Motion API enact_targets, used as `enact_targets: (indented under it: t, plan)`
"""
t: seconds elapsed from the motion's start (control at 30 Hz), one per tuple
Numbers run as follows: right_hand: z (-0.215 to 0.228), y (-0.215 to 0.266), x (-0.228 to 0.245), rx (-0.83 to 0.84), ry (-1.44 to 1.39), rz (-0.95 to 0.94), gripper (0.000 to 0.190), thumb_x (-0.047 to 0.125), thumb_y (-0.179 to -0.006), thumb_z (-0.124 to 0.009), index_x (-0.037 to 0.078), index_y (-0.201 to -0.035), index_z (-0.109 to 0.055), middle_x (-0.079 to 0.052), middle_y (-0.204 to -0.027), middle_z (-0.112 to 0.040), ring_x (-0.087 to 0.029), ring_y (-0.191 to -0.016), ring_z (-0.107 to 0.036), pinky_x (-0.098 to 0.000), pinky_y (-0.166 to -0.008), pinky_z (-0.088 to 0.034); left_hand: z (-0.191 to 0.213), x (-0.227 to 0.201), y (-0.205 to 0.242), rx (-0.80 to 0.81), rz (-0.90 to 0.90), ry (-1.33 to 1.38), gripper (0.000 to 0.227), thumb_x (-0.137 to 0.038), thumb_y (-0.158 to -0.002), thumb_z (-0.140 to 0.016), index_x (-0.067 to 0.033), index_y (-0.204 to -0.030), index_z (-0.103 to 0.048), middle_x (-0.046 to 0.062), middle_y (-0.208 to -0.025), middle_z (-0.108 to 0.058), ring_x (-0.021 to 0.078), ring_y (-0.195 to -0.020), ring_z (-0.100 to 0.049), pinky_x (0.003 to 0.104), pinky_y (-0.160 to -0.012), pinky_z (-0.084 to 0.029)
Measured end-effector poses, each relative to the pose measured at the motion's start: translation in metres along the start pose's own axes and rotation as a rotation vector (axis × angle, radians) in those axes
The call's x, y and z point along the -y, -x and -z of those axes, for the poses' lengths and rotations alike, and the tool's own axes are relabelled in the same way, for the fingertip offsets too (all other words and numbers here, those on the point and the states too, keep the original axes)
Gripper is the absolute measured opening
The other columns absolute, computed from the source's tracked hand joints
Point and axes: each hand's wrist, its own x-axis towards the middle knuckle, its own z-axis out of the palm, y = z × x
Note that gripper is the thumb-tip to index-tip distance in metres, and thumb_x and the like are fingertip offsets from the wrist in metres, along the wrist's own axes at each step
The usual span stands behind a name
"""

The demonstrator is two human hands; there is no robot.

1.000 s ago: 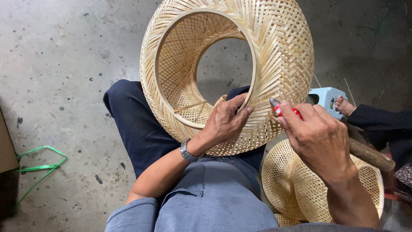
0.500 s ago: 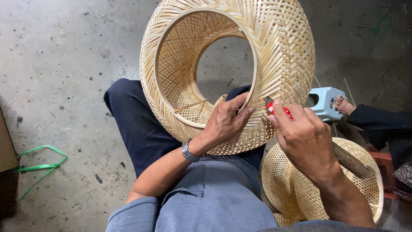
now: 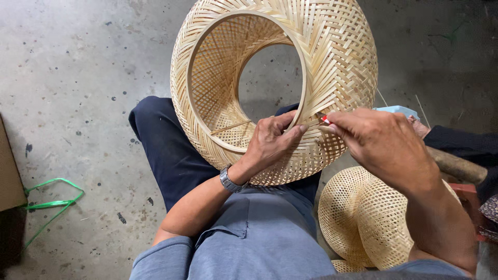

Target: The person sits on the floor and uses a utility knife to trim excess bamboo strips along the rim of a woven basket. They rotate the basket to access different sections of the rim, carefully cutting the protruding ends flush with the edge.

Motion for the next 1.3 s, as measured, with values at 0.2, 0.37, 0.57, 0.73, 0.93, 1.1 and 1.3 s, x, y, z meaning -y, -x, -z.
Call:
enact_targets:
  t: [0.2,0.37,0.57,0.73,0.93,1.1,1.3]
  plan:
    - [0.014,-0.009,0.003,0.158,-0.03,-0.112,0.024,0.031,-0.092,-0.064,0.021,-0.108,-0.079,-0.003,-0.078,-0.078,-0.017,-0.064,-0.07,-0.0399,-0.063,-0.058,-0.003,0.015,-0.001,0.0,0.059,0.129,0.032,-0.019,-0.1,-0.066,-0.0016,-0.126,-0.072,-0.002,-0.097,-0.075,0.0015,-0.085,-0.06,0.021,-0.076,-0.053]
    - [0.019,-0.012,0.003,0.128,-0.043,-0.07,0.026,0.035,-0.09,-0.067,0.022,-0.109,-0.079,-0.002,-0.08,-0.078,-0.017,-0.063,-0.07,-0.0393,-0.061,-0.058,-0.001,0.022,-0.001,0.059,0.034,0.323,0.034,-0.021,-0.104,-0.063,0.0032,-0.127,-0.07,-0.002,-0.1,-0.073,0.0018,-0.088,-0.06,0.02,-0.078,-0.053]
    - [0.004,-0.005,0.002,0.071,0.003,0.004,0.024,0.031,-0.092,-0.066,0.02,-0.109,-0.078,-0.002,-0.084,-0.077,-0.017,-0.061,-0.068,-0.0364,-0.061,-0.058,-0.003,0.028,-0.007,0.018,0.107,0.26,0.03,-0.02,-0.099,-0.066,0.0033,-0.117,-0.073,-0.004,-0.089,-0.072,0.0016,-0.078,-0.06,0.021,-0.068,-0.052]
    - [-0.016,0.015,0.025,-0.05,0.286,0.023,0.028,0.022,-0.096,-0.066,0.01,-0.121,-0.072,-0.011,-0.081,-0.068,-0.02,-0.067,-0.067,-0.0342,-0.057,-0.058,-0.005,0.028,-0.007,-0.037,0.116,0.183,0.025,-0.019,-0.097,-0.068,0.0018,-0.108,-0.076,-0.004,-0.079,-0.069,0.0008,-0.07,-0.055,0.021,-0.061,-0.048]
    - [-0.044,0.028,0.05,-0.255,0.446,-0.011,0.033,0.01,-0.093,-0.068,0.005,-0.125,-0.071,-0.011,-0.084,-0.062,-0.023,-0.073,-0.065,-0.0336,-0.054,-0.058,-0.005,0.026,-0.005,-0.035,0.113,0.213,0.025,-0.019,-0.097,-0.067,0.0018,-0.108,-0.075,-0.006,-0.079,-0.069,0.0004,-0.07,-0.056,0.021,-0.061,-0.048]
    - [-0.071,0.03,0.063,-0.412,0.498,-0.063,0.036,0.009,-0.092,-0.067,0.007,-0.127,-0.071,-0.009,-0.089,-0.059,-0.023,-0.079,-0.063,-0.0331,-0.059,-0.058,-0.005,0.026,-0.006,-0.032,0.104,0.224,0.027,-0.019,-0.098,-0.066,0.0028,-0.111,-0.075,-0.005,-0.08,-0.067,0.001,-0.071,-0.054,0.021,-0.061,-0.047]
    - [-0.055,0.042,0.045,-0.314,0.332,-0.07,0.039,0.013,-0.088,-0.071,0.012,-0.127,-0.072,-0.009,-0.091,-0.064,-0.023,-0.078,-0.065,-0.0337,-0.054,-0.057,-0.005,0.028,-0.003,-0.002,0.107,0.247,0.028,-0.019,-0.097,-0.064,0.001,-0.115,-0.073,-0.005,-0.082,-0.07,0.0011,-0.071,-0.058,0.021,-0.064,-0.051]
